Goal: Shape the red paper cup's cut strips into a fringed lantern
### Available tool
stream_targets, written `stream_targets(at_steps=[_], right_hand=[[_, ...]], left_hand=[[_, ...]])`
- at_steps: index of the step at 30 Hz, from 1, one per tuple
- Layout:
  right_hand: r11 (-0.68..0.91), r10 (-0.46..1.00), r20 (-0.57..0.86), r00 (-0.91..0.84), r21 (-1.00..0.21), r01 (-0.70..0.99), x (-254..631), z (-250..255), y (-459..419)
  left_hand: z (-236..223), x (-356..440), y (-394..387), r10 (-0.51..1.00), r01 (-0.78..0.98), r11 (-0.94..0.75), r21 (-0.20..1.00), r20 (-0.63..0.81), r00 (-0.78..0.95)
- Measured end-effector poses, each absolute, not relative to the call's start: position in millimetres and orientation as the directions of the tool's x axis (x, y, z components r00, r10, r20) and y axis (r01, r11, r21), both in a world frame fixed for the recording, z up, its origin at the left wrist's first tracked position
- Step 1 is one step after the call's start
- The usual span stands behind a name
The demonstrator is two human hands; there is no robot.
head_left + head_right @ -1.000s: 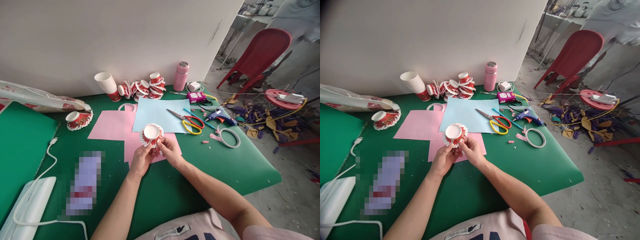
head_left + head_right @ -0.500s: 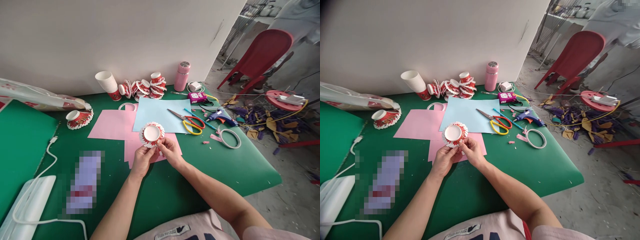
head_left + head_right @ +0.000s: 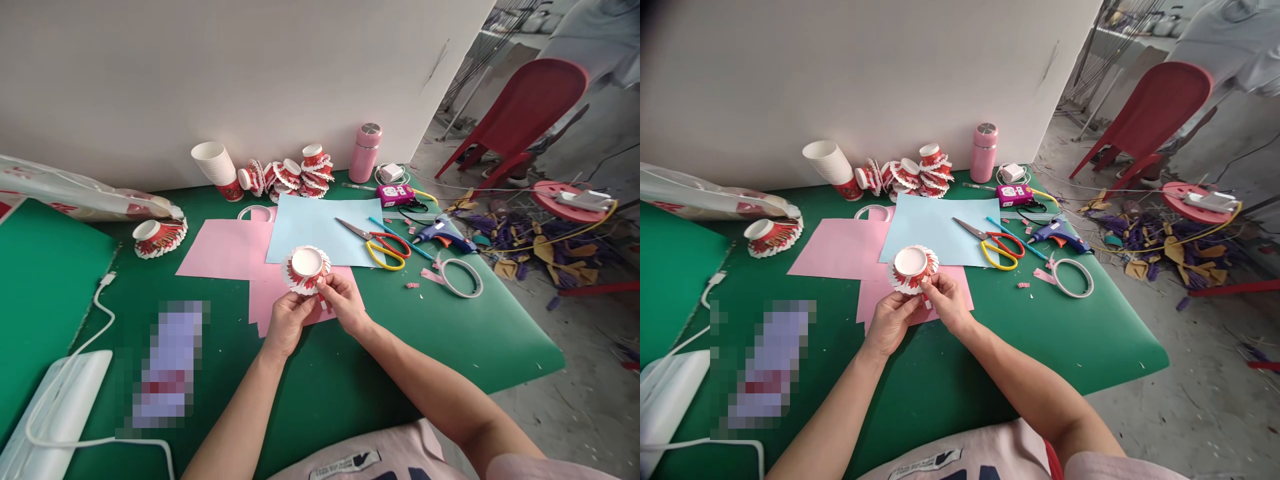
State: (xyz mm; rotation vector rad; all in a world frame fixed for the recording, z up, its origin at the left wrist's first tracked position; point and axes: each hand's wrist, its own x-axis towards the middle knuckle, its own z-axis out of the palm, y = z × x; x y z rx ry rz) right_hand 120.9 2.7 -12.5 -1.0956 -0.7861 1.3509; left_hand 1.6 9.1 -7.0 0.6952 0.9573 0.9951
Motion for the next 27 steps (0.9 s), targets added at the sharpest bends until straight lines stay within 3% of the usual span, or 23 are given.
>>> stream_targets(at_steps=[27], right_hand=[[-0.092, 0.989, -0.127, 0.079, -0.934, -0.346, 121.1, -15.8, 1.4]], left_hand=[[-6.3, 1.3, 8.6, 0.905, -0.445, 0.421, 0.790, -0.336, 0.260]])
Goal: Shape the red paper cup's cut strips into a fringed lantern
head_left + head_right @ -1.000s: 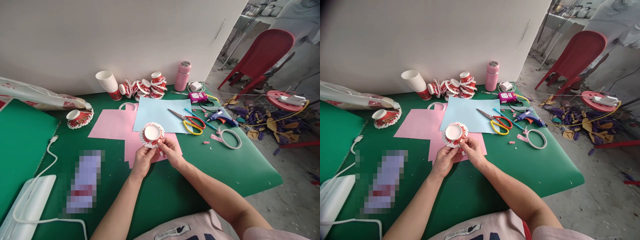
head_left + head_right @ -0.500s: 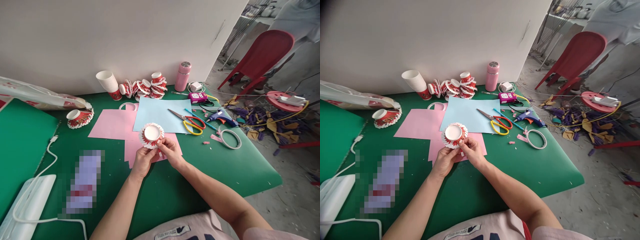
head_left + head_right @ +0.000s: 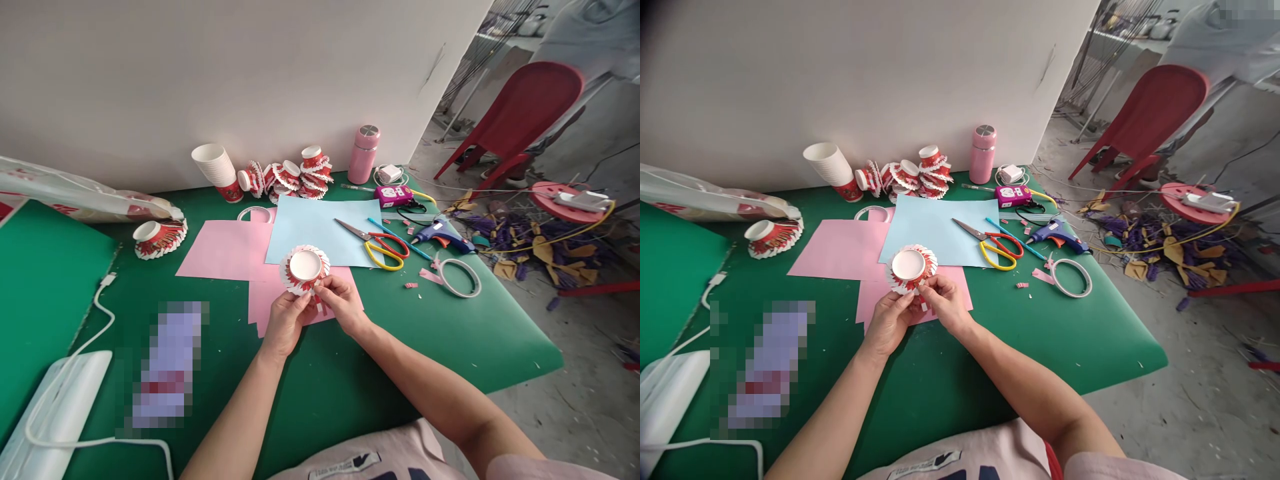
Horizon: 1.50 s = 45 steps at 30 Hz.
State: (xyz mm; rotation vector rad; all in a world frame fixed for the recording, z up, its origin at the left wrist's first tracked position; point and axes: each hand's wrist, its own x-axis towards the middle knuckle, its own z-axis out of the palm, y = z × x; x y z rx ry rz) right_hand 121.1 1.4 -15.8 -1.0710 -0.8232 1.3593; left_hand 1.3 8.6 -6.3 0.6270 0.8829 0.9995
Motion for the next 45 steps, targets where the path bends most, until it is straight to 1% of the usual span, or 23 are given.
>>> stream_targets(at_steps=[6, 13, 16, 22, 26, 31, 35, 45], right_hand=[[-0.118, 0.990, -0.136, 0.026, -0.924, -0.363, 120.7, -11.6, 0.3], [-0.118, 0.991, -0.136, 0.020, -0.913, -0.390, 122.6, -14.1, 1.0], [-0.120, 0.991, -0.136, 0.019, -0.924, -0.363, 123.6, -14.1, 0.6], [-0.079, 0.997, -0.079, -0.010, -0.956, -0.284, 123.8, -14.6, 0.0], [-0.050, 0.998, -0.055, 0.019, -0.978, -0.201, 123.1, -12.8, -1.9], [-0.015, 0.999, -0.010, -0.039, -0.990, -0.139, 121.0, -11.8, -4.7], [-0.007, 0.999, -0.003, -0.034, -0.995, -0.099, 120.0, -14.9, -5.1], [-0.024, 0.999, -0.019, -0.040, -0.991, -0.129, 119.6, -13.5, -4.9]], left_hand=[[-5.6, 2.7, 9.3, 0.913, -0.439, 0.406, 0.802, -0.338, 0.228], [2.7, 4.1, 9.7, 0.914, -0.427, 0.405, 0.809, -0.347, 0.209], [1.3, 3.2, 9.6, 0.905, -0.424, 0.424, 0.800, -0.365, 0.217], [-3.3, 1.9, 10.7, 0.893, -0.479, 0.450, 0.753, -0.389, 0.228], [-2.2, 1.8, 12.4, 0.898, -0.527, 0.436, 0.730, -0.389, 0.205], [-0.8, 2.9, 12.5, 0.903, -0.550, 0.422, 0.720, -0.385, 0.189], [-0.2, 3.7, 12.3, 0.902, -0.557, 0.422, 0.716, -0.392, 0.180], [-0.4, 3.7, 12.4, 0.902, -0.534, 0.422, 0.732, -0.399, 0.166]])
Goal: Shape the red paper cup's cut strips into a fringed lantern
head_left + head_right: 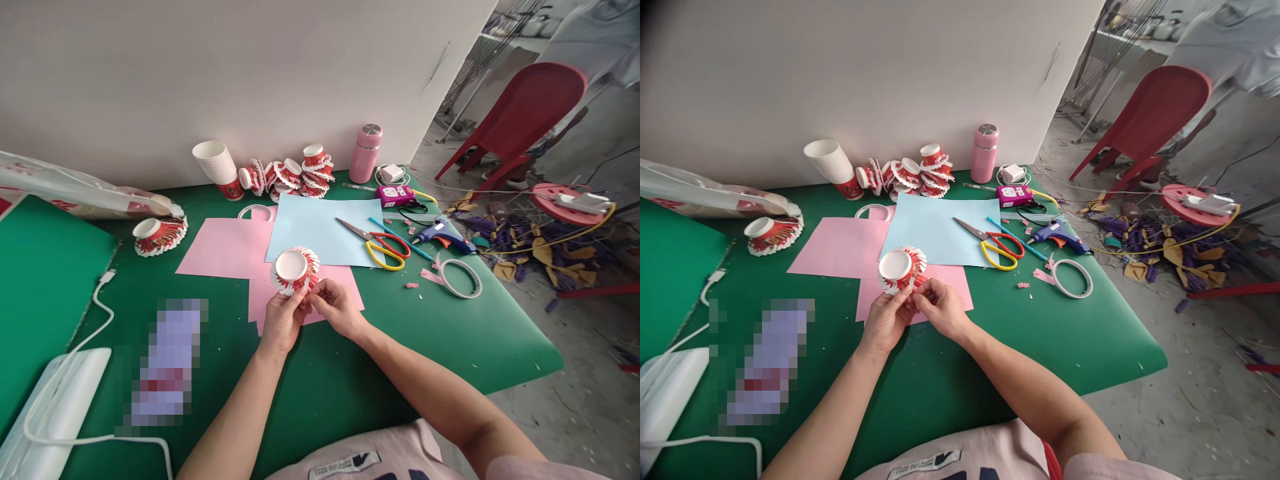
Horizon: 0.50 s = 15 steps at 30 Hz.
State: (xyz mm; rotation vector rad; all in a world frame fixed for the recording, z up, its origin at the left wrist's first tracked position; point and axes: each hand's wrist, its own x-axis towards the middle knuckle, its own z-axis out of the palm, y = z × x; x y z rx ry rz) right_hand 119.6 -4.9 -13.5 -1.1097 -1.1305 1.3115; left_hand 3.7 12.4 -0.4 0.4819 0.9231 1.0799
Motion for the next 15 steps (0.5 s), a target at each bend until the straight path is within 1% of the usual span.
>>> stream_targets(at_steps=[5, 12, 15], right_hand=[[-0.015, 0.999, -0.012, -0.038, -0.995, -0.094, 119.5, -12.2, -5.5], [-0.008, 0.999, -0.014, 0.052, -0.993, -0.117, 122.0, -6.1, -2.1], [-0.030, 0.999, -0.036, 0.041, -0.990, -0.137, 121.2, -7.6, -0.7]], left_hand=[[-1.8, 3.7, 12.0, 0.903, -0.529, 0.419, 0.738, -0.400, 0.157], [-6.9, 3.8, 9.6, 0.919, -0.504, 0.392, 0.769, -0.355, 0.173], [-6.3, 5.0, 8.4, 0.927, -0.488, 0.374, 0.789, -0.341, 0.158]])
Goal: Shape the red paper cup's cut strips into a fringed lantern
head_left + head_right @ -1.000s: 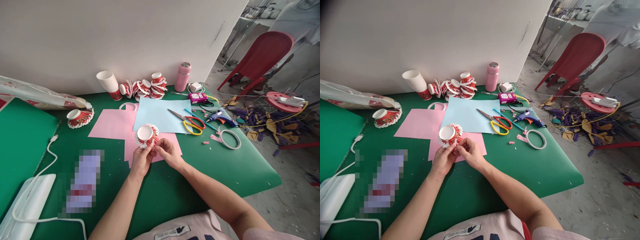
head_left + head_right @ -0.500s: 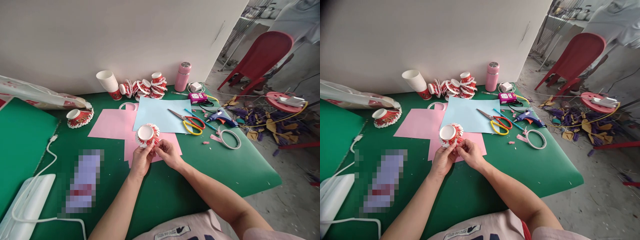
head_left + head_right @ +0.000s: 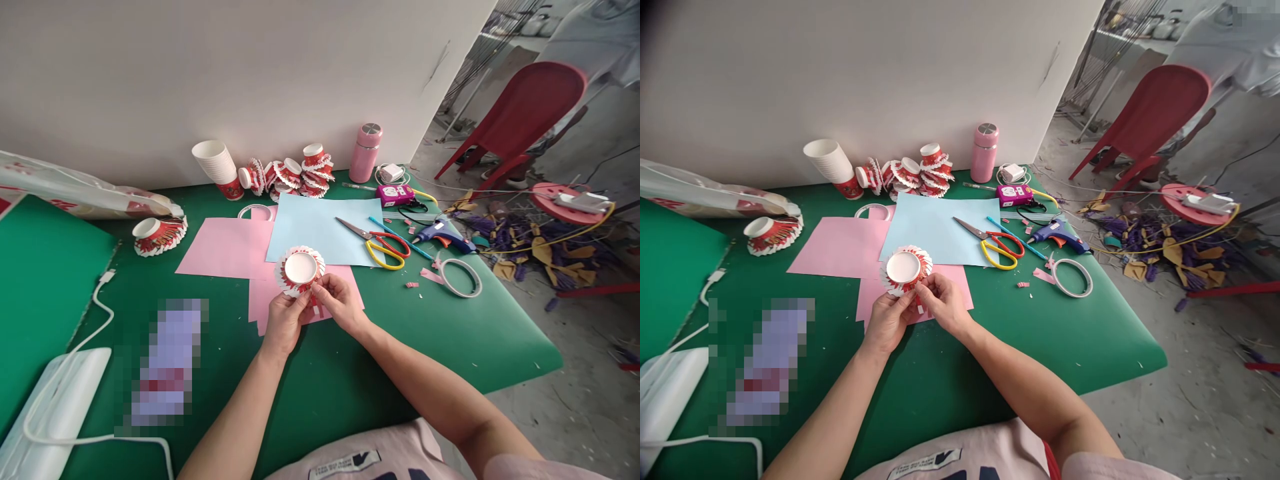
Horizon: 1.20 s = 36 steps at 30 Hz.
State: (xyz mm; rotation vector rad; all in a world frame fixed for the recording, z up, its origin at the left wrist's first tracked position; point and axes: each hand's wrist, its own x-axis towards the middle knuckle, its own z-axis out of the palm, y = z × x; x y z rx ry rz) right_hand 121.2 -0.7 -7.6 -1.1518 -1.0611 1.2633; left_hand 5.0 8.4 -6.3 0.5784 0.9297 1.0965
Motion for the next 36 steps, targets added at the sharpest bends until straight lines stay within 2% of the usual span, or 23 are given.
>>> stream_targets(at_steps=[5, 17, 36], right_hand=[[-0.063, 0.997, -0.070, 0.039, -0.986, -0.155, 119.3, -9.3, -0.3], [-0.042, 0.995, -0.054, 0.081, -0.989, -0.141, 118.5, -8.9, 0.5], [-0.008, 0.994, -0.028, 0.103, -0.981, -0.192, 117.0, -15.2, -0.3]], left_hand=[[-8.2, 4.5, 8.3, 0.921, -0.479, 0.388, 0.787, -0.342, 0.184], [-4.0, 2.0, 10.1, 0.887, -0.438, 0.462, 0.771, -0.405, 0.223], [-8.0, 1.9, 10.7, 0.893, -0.530, 0.447, 0.721, -0.398, 0.211]])
